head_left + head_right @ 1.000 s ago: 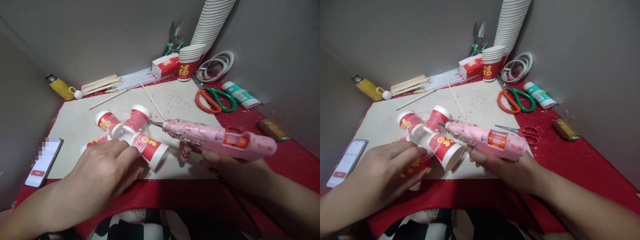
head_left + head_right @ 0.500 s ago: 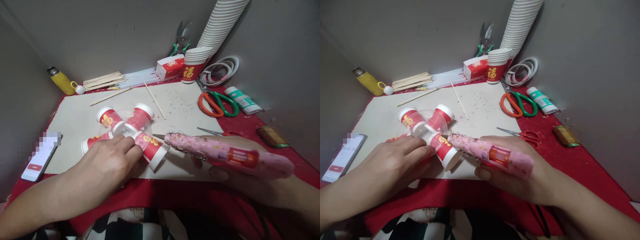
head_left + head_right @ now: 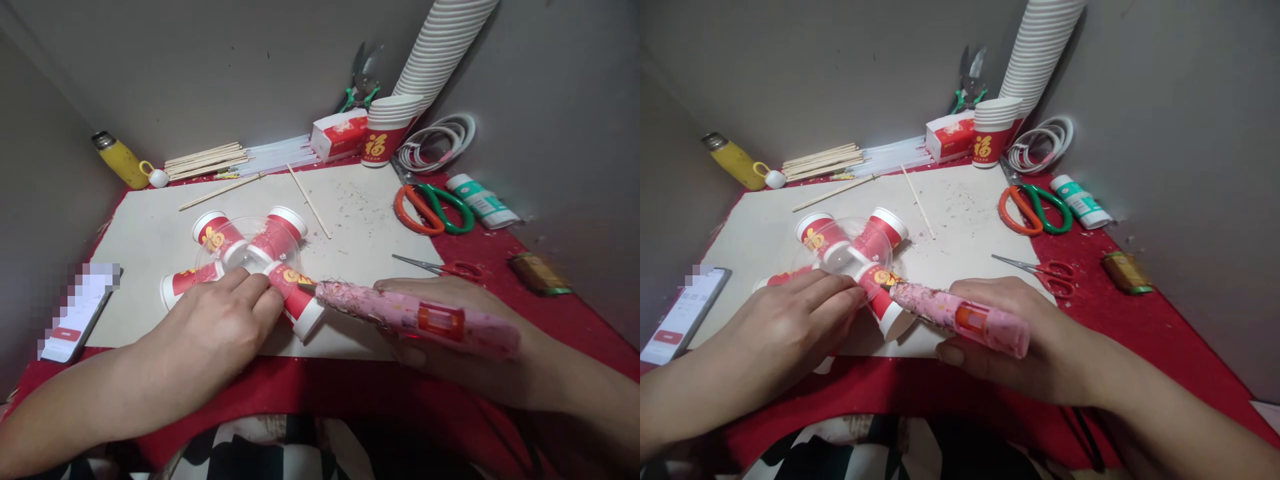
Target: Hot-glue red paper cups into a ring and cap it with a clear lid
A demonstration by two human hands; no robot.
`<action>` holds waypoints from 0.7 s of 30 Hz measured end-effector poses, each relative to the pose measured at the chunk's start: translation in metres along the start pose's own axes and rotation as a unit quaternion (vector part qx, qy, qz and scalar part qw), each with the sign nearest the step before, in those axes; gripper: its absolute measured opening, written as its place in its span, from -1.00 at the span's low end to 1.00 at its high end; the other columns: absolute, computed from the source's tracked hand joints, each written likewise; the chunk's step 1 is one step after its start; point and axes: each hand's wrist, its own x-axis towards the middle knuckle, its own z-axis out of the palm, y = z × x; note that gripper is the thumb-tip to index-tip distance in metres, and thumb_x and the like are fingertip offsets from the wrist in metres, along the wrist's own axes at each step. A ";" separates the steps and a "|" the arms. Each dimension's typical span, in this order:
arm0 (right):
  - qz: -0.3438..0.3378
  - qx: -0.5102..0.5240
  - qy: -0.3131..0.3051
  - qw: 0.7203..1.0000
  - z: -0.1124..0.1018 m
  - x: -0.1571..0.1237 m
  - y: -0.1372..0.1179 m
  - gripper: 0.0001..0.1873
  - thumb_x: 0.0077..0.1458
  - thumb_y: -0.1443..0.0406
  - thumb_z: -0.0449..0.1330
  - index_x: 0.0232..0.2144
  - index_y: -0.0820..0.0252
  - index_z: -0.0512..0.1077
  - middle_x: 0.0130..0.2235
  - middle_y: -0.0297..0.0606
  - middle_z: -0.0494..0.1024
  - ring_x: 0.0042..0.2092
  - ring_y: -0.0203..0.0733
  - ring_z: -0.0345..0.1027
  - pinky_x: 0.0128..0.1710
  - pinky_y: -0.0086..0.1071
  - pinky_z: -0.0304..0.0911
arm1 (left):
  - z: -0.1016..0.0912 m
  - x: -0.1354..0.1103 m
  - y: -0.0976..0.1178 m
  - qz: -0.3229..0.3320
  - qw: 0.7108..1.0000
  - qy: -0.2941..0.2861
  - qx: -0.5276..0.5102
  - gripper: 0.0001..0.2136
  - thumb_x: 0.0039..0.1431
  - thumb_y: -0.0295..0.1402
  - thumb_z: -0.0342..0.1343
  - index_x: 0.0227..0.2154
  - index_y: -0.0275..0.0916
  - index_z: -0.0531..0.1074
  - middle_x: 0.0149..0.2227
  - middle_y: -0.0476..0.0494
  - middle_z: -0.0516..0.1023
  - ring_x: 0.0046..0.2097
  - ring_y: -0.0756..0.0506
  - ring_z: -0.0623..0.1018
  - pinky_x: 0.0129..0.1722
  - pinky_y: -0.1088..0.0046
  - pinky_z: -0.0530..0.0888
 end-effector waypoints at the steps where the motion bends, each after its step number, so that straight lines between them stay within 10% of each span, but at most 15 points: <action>1: -0.004 0.013 -0.007 1.000 0.000 0.000 0.000 -0.69 0.31 0.08 0.12 -0.44 0.03 0.25 -0.51 -0.52 0.32 -0.54 -0.36 0.16 -0.59 -0.45 0.08 | 0.000 0.000 0.000 0.000 1.000 0.004 0.002 -0.83 0.19 -0.60 -0.03 -0.26 -0.31 0.43 -0.26 -0.21 0.50 -0.25 -0.19 0.47 -0.30 0.24 0.51; 21: -0.065 -0.034 -0.064 0.995 0.000 -0.001 0.001 -0.78 0.24 0.22 0.21 -0.40 0.06 0.24 -0.49 -0.48 0.34 -0.52 -0.36 0.25 -0.56 -0.46 0.15 | -0.004 -0.001 -0.002 -0.013 0.998 0.008 -0.055 -0.77 0.31 -0.53 -0.07 -0.16 -0.27 0.49 -0.32 -0.15 0.56 -0.33 -0.10 0.52 -0.30 0.36 0.47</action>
